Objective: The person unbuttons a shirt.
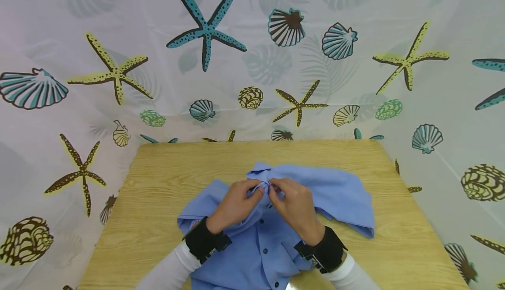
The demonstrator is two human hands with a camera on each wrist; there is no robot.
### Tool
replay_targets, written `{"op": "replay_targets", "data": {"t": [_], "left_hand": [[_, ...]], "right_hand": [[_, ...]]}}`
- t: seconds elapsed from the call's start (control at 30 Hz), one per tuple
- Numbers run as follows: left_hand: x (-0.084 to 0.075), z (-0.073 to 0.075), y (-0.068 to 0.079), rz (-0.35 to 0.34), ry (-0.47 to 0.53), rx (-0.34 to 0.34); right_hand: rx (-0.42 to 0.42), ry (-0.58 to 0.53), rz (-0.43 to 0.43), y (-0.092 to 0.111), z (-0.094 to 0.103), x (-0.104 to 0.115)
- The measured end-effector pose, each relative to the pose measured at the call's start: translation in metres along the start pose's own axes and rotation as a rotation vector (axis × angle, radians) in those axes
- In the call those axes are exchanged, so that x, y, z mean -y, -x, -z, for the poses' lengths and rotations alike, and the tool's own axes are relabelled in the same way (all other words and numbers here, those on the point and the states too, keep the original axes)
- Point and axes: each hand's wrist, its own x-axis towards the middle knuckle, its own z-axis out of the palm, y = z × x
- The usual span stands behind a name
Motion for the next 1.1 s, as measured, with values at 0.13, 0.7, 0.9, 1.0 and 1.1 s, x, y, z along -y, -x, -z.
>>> {"op": "replay_targets", "data": {"t": [0.13, 0.7, 0.9, 1.0, 1.1], "left_hand": [[0.002, -0.002, 0.0, -0.045, -0.036, 0.015], [0.006, -0.009, 0.004, -0.067, -0.102, -0.016], [0.004, -0.013, 0.007, 0.001, -0.156, -0.063], [0.004, -0.012, 0.008, -0.027, -0.151, -0.08], [0.004, -0.01, 0.008, -0.064, -0.109, -0.081]], "right_hand": [[0.008, 0.053, 0.076, 0.002, 0.001, 0.0], [0.07, 0.089, 0.09, 0.005, -0.003, -0.004], [0.049, 0.044, 0.08, 0.006, -0.004, -0.003], [0.056, -0.088, 0.02, 0.008, -0.002, -0.003], [0.074, -0.269, -0.078, 0.008, 0.0, -0.003]]}}
